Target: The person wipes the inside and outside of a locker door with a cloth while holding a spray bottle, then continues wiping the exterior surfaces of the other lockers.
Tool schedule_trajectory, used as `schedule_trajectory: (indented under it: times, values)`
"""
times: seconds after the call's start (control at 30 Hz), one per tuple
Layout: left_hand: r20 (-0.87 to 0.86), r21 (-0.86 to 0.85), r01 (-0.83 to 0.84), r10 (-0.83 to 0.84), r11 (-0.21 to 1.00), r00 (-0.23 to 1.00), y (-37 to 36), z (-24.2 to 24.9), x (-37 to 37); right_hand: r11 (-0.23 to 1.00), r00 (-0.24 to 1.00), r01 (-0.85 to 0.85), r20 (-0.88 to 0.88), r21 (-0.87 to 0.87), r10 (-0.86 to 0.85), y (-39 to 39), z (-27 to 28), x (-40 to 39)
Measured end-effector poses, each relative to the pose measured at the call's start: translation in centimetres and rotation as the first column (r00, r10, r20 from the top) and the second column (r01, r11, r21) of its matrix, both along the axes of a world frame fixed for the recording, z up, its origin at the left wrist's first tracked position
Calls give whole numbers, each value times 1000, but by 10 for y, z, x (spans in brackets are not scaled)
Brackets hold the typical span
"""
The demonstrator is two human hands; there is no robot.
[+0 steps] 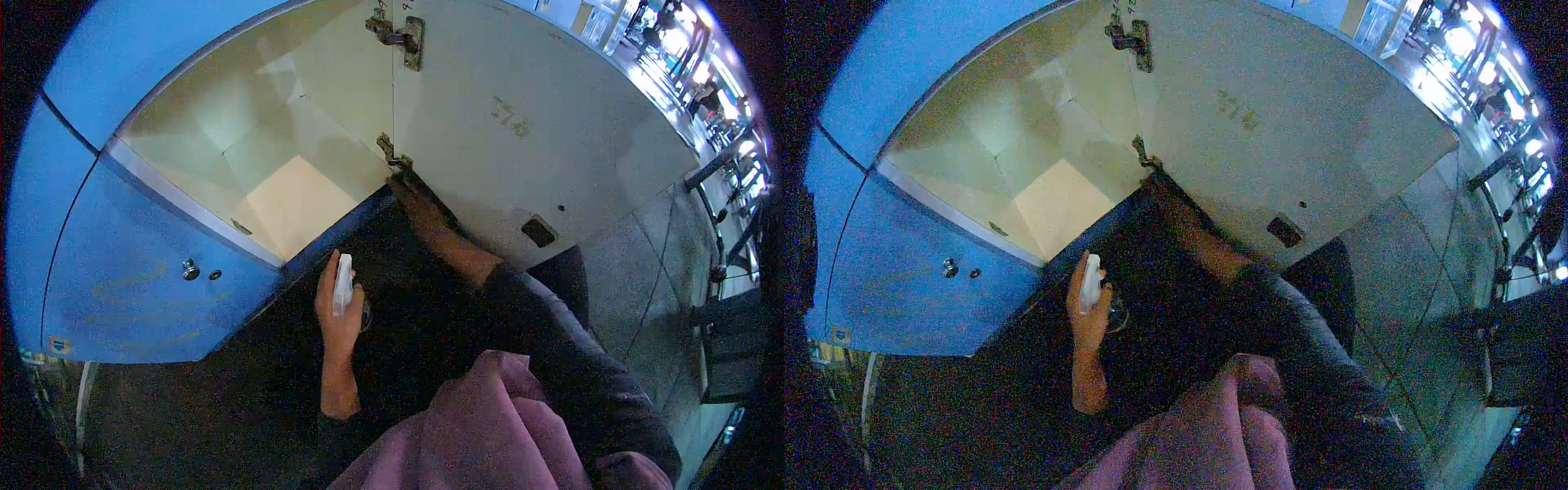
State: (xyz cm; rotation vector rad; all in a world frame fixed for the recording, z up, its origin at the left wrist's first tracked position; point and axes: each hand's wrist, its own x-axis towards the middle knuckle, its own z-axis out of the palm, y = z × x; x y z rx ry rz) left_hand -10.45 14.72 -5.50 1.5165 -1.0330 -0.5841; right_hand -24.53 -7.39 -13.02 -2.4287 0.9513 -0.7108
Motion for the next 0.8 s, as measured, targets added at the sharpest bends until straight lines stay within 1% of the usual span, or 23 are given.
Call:
schedule_trajectory:
  times: [0.03, 0.1, 0.13, 0.17, 0.2, 0.27, 0.3, 0.4, 0.5, 0.6, 0.67, 0.7, 0.77, 0.8]
  values:
    - [-2, -2, -3, 3, 1000, 1000, 0, -1, 0, 998, 1000, -5, 0, 59, 5, -1, 3, 4]
    - [0, 3, -2, 2, 1000, 1000, 1, -4, 0, 991, 983, 71, -174, 113, -50, -2, 5, 3]
    - [4, 7, 0, 0, 1000, 1000, 1, -5, 1, 996, 975, 29, -217, -90, -48, -1, 3, -2]
    - [9, 10, 2, -2, 1000, 1000, 2, -6, 2, 958, 964, -22, -258, -287, -55, 2, 2, -12]
    - [-14, 5, 9, -9, 1000, 1000, 2, -5, 3, 878, 952, -82, -298, -471, -71, 5, -1, -22]
    - [-58, -13, 23, -24, 1000, 998, 1, -5, 2, 877, 876, -59, -446, -478, -184, 29, 20, -36]
    - [-56, -9, 22, -23, 1000, 998, 0, -3, 2, 880, 840, -58, -499, -472, -212, 39, 24, -45]
    - [-49, 1, 22, -22, 1000, 999, 1, -2, -1, 899, 748, -74, -621, -431, -236, 61, 27, -76]
    - [-30, -6, 25, -26, 1000, 999, -1, -6, -2, 883, 793, -24, -547, -469, -269, 75, 26, -98]
    - [9, 26, 33, -33, 999, 999, -3, -2, -4, 787, 572, -192, -719, -586, -395, 72, 33, -84]
    - [48, 65, 27, -30, 998, 998, -2, 0, -4, 868, 717, -94, -638, -488, -281, 53, 24, -66]
    - [41, 46, 25, -27, 999, 999, -2, 0, -3, 902, 782, -57, -581, -427, -226, 41, 20, -55]
    - [26, 14, 20, -21, 1000, 999, 0, -1, -2, 941, 902, -24, -414, -337, -125, 22, 19, -33]
    - [-2, 24, 17, -17, 1000, 1000, 1, 0, -1, 964, 937, -22, -341, -265, -72, 14, 21, -24]
